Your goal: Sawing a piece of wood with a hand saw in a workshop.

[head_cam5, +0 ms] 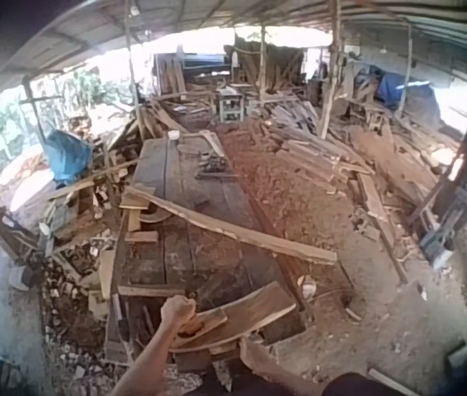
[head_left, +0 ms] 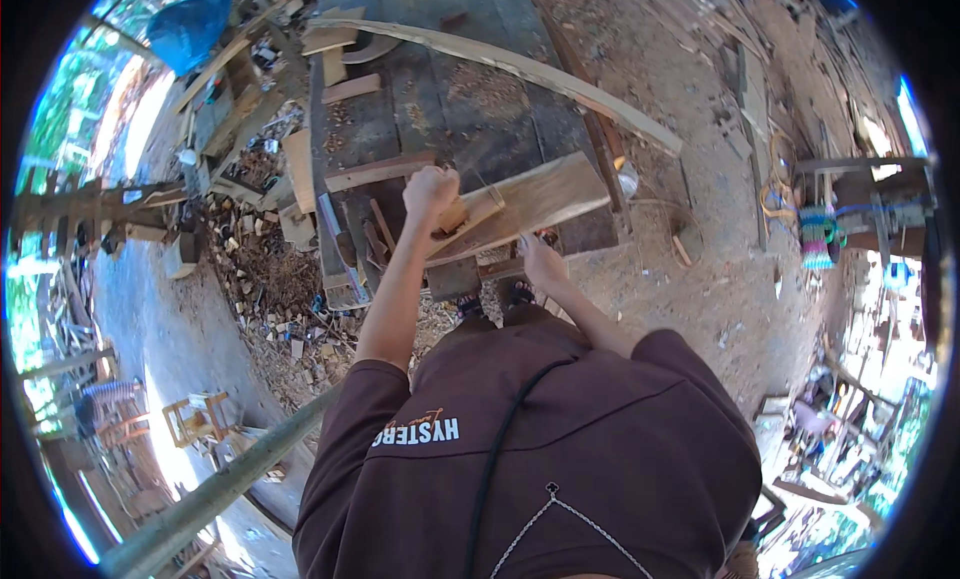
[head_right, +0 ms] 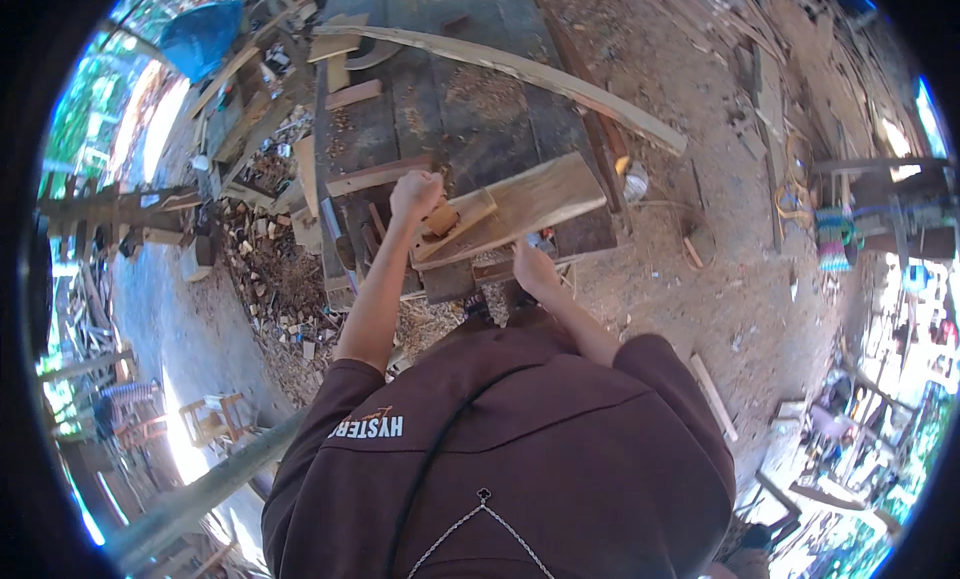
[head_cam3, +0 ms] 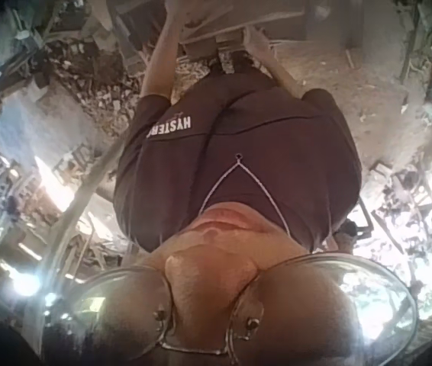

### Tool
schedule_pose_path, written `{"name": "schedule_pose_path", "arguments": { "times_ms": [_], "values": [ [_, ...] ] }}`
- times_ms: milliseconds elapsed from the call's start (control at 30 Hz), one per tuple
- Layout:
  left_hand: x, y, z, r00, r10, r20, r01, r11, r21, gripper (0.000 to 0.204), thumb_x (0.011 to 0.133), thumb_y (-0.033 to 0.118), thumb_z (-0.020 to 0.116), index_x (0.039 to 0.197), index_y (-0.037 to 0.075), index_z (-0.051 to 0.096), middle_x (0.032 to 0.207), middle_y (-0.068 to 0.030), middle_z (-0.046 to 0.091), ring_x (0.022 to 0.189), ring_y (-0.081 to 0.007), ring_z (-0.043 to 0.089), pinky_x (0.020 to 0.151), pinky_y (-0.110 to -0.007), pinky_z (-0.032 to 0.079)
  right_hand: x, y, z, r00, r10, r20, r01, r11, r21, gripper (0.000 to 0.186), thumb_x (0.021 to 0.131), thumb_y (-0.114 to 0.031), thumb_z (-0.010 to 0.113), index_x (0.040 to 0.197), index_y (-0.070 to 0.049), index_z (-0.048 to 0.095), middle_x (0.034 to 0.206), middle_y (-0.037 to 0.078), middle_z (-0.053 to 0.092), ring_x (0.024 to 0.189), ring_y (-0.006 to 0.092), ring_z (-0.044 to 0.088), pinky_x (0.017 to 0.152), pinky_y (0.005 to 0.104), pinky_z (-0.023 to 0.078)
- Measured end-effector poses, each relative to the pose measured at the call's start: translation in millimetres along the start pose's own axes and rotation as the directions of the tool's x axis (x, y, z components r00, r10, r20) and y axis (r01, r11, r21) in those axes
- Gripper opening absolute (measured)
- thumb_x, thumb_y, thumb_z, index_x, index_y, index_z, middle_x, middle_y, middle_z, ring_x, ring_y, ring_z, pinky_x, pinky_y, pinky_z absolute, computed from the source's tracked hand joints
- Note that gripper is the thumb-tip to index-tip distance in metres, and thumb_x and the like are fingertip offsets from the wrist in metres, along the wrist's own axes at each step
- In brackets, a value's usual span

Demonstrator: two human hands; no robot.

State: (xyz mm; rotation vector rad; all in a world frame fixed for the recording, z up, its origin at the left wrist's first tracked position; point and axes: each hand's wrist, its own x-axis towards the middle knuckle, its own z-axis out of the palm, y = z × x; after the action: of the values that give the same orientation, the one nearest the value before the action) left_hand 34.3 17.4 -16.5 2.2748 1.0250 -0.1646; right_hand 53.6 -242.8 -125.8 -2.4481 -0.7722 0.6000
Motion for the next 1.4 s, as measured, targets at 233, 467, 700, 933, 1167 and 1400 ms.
{"name": "schedule_pose_path", "arguments": {
  "times_ms": [233,467,700,933,1167,1400],
  "values": [
    [-8.6,8.2,-4.6,0.995,0.1,-0.008,-0.099,0.994,0.049,0.041,0.081,0.033,0.043,0.087,0.001,0.069,0.096,-0.023,0.065,0.095,-0.0389,0.061,0.084,-0.045,0.048,25.7,-17.8,17.3,0.999,0.034,-0.041,-0.037,0.997,-0.064,0.027,0.095,-0.025,0.042,0.1,0.0,0.05,0.08,0.028,0.062,0.08,0.0449,0.062,0.067,0.0528,0.049],
    [-10.5,5.1,5.1,0.985,-0.011,-0.173,0.019,0.999,0.041,0.045,0.082,0.034,0.043,0.088,-0.004,0.067,0.094,-0.0262,0.065,0.094,-0.0395,0.062,0.085,-0.045,0.048,2.3,15.8,22.5,0.999,-0.022,0.023,0.022,0.999,0.029,0.026,0.094,-0.024,0.04,0.104,0.0,0.045,0.078,0.031,0.06,0.077,0.0483,0.06,0.069,0.0581,0.045],
    [-17.1,4.8,-2.5,0.992,0.049,-0.112,-0.049,0.999,0.001,0.042,0.081,0.03,0.042,0.088,-0.004,0.067,0.096,-0.0267,0.064,0.093,-0.0407,0.062,0.086,-0.046,0.047,-7.3,12.2,3.9,0.995,0.077,0.061,-0.07,0.992,-0.102,0.029,0.092,-0.024,0.041,0.104,0.0,0.049,0.081,0.03,0.062,0.079,0.0464,0.061,0.071,0.0554,0.047],
    [-17.5,14.5,-1.4,0.995,0.059,-0.08,-0.056,0.998,0.038,0.04,0.079,0.029,0.045,0.085,-0.003,0.068,0.093,-0.0262,0.065,0.091,-0.0395,0.063,0.083,-0.046,0.049,14.1,4.6,3.5,1.0,-0.011,0.008,0.012,0.993,-0.115,0.027,0.092,-0.024,0.042,0.103,-0.001,0.049,0.079,0.029,0.062,0.08,0.0436,0.063,0.068,0.053,0.049],
    [-23.7,10.4,0.4,0.988,0.052,-0.142,-0.043,0.997,0.061,0.039,0.08,0.03,0.046,0.081,-0.003,0.068,0.085,-0.0255,0.066,0.083,-0.0393,0.064,0.078,-0.046,0.05,-10.3,-14.0,4.7,0.999,-0.025,0.028,0.027,0.997,-0.072,0.027,0.093,-0.022,0.041,0.107,0.001,0.045,0.08,0.029,0.062,0.081,0.0438,0.063,0.069,0.0542,0.049],
    [-34.9,12.1,4.1,0.936,0.163,-0.311,-0.206,0.972,-0.111,0.042,0.082,0.039,0.05,0.073,0.001,0.066,0.078,-0.0217,0.066,0.077,-0.0355,0.065,0.073,-0.046,0.051,8.3,-2.2,13.1,0.999,0.036,-0.012,-0.036,0.999,0.002,0.025,0.091,-0.018,0.04,0.107,0.001,0.045,0.082,0.029,0.062,0.08,0.0455,0.062,0.072,0.0543,0.048]
  ]
}}
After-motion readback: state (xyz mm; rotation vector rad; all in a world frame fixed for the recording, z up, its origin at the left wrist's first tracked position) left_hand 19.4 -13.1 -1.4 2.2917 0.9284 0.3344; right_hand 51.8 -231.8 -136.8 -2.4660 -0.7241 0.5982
